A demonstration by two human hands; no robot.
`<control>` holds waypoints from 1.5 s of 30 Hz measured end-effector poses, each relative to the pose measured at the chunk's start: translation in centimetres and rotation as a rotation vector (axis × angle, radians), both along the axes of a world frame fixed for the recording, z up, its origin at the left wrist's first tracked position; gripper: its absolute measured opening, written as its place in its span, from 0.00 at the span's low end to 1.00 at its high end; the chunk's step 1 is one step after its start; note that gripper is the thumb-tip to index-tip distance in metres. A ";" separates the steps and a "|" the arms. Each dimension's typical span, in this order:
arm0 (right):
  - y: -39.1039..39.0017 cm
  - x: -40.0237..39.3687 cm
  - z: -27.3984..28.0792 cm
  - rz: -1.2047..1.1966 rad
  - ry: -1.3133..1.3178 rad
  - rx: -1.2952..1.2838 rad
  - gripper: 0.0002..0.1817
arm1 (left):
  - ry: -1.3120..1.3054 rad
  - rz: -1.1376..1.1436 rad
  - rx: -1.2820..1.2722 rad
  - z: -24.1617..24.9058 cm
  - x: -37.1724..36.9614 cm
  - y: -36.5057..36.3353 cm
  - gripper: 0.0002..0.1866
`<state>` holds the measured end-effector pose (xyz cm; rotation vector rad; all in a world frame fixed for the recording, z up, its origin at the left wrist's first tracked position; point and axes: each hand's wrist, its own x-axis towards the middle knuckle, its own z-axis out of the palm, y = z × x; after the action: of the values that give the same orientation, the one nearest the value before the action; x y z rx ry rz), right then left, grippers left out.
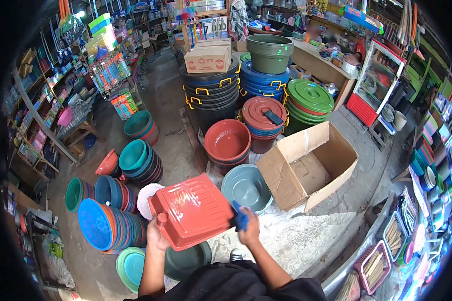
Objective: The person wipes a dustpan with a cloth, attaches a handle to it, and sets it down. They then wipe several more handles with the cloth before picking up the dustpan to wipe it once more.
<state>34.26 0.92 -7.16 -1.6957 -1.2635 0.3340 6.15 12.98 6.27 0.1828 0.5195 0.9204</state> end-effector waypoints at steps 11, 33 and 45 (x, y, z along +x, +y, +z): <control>0.0 -7.7 13.1 0.588 -0.152 0.061 0.39 | 0.521 0.016 0.028 -4.9 3.0 -3.4 0.25; 10.9 4.3 3.4 0.071 -0.166 -0.001 0.25 | 0.435 -0.185 0.058 -4.0 -0.3 -1.7 0.19; 20.1 0.5 7.4 0.675 0.018 -0.422 0.20 | 0.969 -0.410 0.468 -3.7 -3.1 5.7 0.22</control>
<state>34.75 20.98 0.21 -1.5383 -1.8247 1.0742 3.05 18.72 2.61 1.1525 1.0974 0.4858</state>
